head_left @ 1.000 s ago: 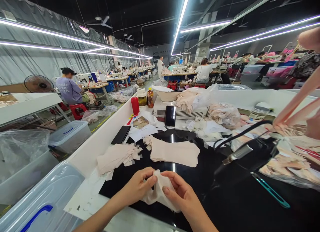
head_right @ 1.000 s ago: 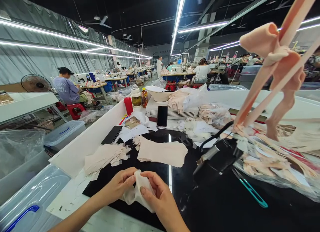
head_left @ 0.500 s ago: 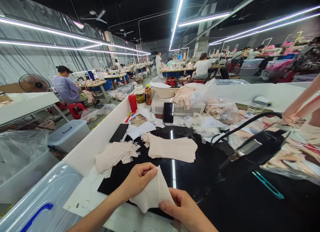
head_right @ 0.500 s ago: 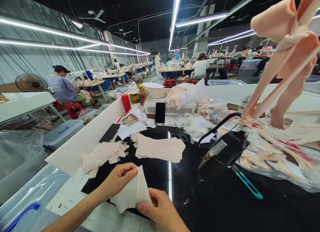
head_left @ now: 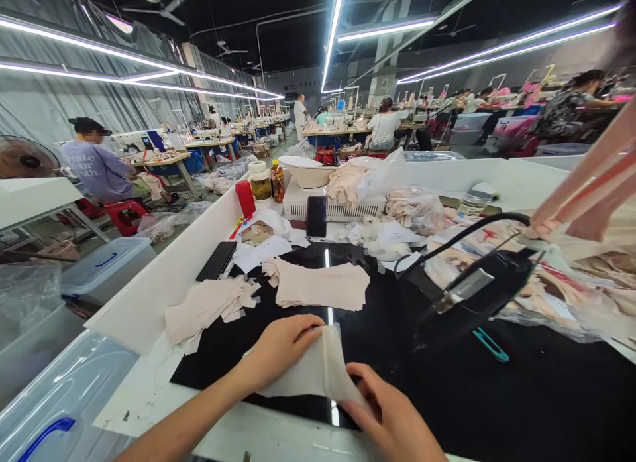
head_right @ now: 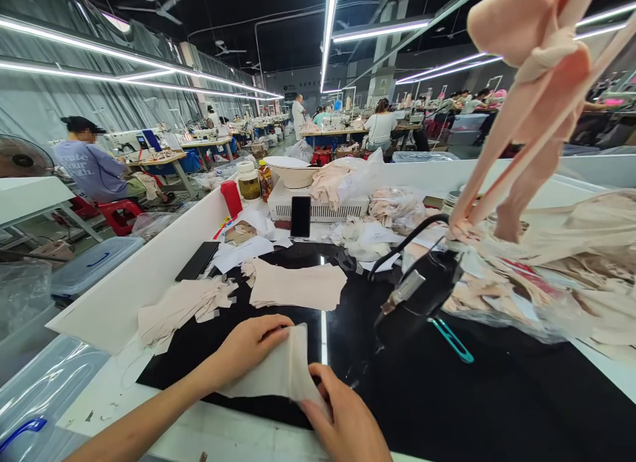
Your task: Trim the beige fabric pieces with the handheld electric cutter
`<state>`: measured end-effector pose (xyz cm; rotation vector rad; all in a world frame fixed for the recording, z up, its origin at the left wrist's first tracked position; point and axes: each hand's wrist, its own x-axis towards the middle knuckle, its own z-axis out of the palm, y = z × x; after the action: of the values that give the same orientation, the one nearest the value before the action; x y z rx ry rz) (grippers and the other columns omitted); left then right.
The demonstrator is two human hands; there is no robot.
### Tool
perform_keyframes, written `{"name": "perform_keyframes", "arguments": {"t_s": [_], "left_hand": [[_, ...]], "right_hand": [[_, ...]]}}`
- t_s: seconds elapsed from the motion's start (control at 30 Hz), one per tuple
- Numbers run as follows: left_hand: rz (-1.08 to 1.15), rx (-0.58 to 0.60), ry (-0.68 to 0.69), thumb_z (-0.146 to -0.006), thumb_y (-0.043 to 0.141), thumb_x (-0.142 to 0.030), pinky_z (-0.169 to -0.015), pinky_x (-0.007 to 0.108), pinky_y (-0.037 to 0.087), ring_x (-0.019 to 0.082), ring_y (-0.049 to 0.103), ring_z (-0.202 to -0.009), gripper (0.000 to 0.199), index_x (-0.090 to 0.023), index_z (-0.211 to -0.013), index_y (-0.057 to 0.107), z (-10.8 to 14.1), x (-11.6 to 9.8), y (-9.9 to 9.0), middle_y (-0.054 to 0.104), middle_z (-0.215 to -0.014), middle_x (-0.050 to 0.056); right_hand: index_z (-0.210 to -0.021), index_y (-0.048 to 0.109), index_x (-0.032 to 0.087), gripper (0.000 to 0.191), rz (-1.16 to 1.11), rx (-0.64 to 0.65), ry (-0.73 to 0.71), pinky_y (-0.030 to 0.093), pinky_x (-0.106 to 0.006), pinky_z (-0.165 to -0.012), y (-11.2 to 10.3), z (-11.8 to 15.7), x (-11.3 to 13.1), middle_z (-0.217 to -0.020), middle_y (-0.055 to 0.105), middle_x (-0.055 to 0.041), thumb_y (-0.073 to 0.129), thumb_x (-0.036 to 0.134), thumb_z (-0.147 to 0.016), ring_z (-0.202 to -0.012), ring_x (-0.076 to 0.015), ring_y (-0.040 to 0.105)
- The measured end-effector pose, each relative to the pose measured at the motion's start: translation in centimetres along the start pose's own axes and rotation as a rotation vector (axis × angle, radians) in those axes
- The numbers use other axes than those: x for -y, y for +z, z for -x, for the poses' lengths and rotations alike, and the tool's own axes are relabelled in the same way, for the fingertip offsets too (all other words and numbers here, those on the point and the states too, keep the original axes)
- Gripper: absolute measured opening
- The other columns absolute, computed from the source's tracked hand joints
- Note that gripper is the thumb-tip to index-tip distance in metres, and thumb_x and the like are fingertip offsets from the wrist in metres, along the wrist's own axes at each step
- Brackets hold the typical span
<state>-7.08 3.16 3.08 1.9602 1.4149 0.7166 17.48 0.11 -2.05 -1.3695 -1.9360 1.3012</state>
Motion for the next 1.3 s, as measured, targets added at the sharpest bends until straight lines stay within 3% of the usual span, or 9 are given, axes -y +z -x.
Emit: {"name": "perform_keyframes", "arguments": {"t_s": [0.07, 0.17, 0.33, 0.57, 0.67, 0.77, 0.87, 1.03, 1.3], "left_hand": [[-0.087, -0.027, 0.049, -0.106, 0.054, -0.03, -0.102, 0.041, 0.047, 0.026, 0.063, -0.109, 0.022, -0.022, -0.116, 0.072, -0.3, -0.6, 0.7, 0.07, -0.115, 0.008], [-0.26, -0.017, 0.172, -0.108, 0.052, -0.023, -0.1, 0.045, 0.049, 0.028, 0.062, -0.109, 0.02, -0.019, -0.114, 0.07, 0.2, -1.7, 2.3, 0.069, -0.116, 0.01], [-0.624, -0.016, 0.406, -0.104, 0.062, -0.021, -0.088, 0.037, 0.054, 0.024, 0.065, -0.103, 0.017, -0.017, -0.121, 0.064, 1.5, -2.2, 5.2, 0.07, -0.116, 0.006], [-0.701, -0.013, 0.469, -0.106, 0.059, -0.023, -0.089, 0.034, 0.054, 0.023, 0.065, -0.106, 0.015, -0.016, -0.119, 0.062, 1.9, -2.1, 7.2, 0.069, -0.121, 0.007], [-0.693, -0.006, 0.506, -0.107, 0.058, -0.025, -0.09, 0.033, 0.053, 0.022, 0.066, -0.108, 0.016, -0.016, -0.12, 0.063, 1.7, -2.6, 8.0, 0.07, -0.123, 0.008], [-0.692, -0.051, 0.531, -0.108, 0.059, -0.031, -0.093, 0.034, 0.052, 0.022, 0.066, -0.113, 0.023, -0.017, -0.126, 0.063, 1.4, -2.6, 8.5, 0.07, -0.131, 0.007], [-0.703, -0.096, 0.54, -0.107, 0.064, -0.039, -0.099, 0.034, 0.05, 0.021, 0.065, -0.118, 0.032, -0.017, -0.13, 0.064, 1.1, -1.9, 8.9, 0.068, -0.138, 0.007], [-0.667, -0.182, 0.541, -0.103, 0.068, -0.047, -0.099, 0.033, 0.051, 0.021, 0.065, -0.117, 0.041, -0.015, -0.129, 0.066, 0.9, -0.5, 9.8, 0.07, -0.136, 0.007], [-0.633, -0.234, 0.549, -0.101, 0.071, -0.048, -0.092, 0.034, 0.052, 0.022, 0.066, -0.115, 0.042, -0.014, -0.126, 0.068, 1.3, -0.9, 10.1, 0.072, -0.131, 0.007]], "right_hand": [[-0.13, 0.07, 0.029, 0.043, 0.081, -0.169, -0.011, 0.053, -0.027, -0.07, -0.4, 1.1, -1.5, -0.086, 0.074, -0.0009, 0.065, 0.044, -0.089, -0.07, -0.0193, 0.068], [-0.13, 0.07, 0.029, 0.04, 0.141, -0.311, -0.092, 0.058, -0.026, -0.071, -0.7, 2.6, -2.8, -0.094, 0.076, -0.0026, 0.061, 0.041, -0.094, -0.07, -0.018, 0.071], [-0.112, 0.078, 0.031, 0.025, 0.193, -0.258, -0.186, 0.061, -0.021, -0.07, -3.2, 3.4, -2.7, -0.09, 0.079, 0.0001, 0.066, 0.041, -0.093, -0.068, -0.0157, 0.074], [-0.119, 0.071, 0.027, 0.059, 0.201, -0.492, 0.049, 0.059, -0.025, -0.054, -9.1, 2.8, -2.4, -0.09, 0.078, -0.0031, 0.074, 0.068, -0.077, -0.061, -0.0182, 0.071], [-0.127, 0.063, 0.024, 0.078, 0.091, -0.62, 0.028, 0.063, -0.034, -0.064, -10.5, 1.4, -1.4, -0.105, 0.077, -0.0085, 0.079, 0.072, -0.068, -0.073, -0.0235, 0.074], [-0.128, 0.059, 0.025, 0.078, -0.101, -0.669, -0.107, 0.063, -0.042, -0.088, -11.2, -0.5, 0.8, -0.121, 0.074, -0.011, 0.087, 0.063, -0.066, -0.098, -0.0283, 0.075], [-0.133, 0.058, 0.026, 0.078, -0.309, -0.682, -0.337, 0.061, -0.045, -0.095, -11.3, -2.4, 3.9, -0.13, 0.071, -0.0122, 0.092, 0.051, -0.068, -0.116, -0.0311, 0.071], [-0.134, 0.06, 0.027, 0.06, -0.481, -0.813, -0.467, 0.06, -0.039, -0.081, -9.8, -4.3, 7.5, -0.099, 0.074, -0.0014, 0.087, 0.033, -0.081, -0.078, -0.0186, 0.072], [-0.128, 0.057, 0.031, 0.052, -0.598, -0.798, -0.558, 0.058, -0.033, -0.067, -6.6, -6.0, 7.5, -0.087, 0.066, 0.0043, 0.083, 0.021, -0.084, -0.069, -0.0143, 0.065]]}}
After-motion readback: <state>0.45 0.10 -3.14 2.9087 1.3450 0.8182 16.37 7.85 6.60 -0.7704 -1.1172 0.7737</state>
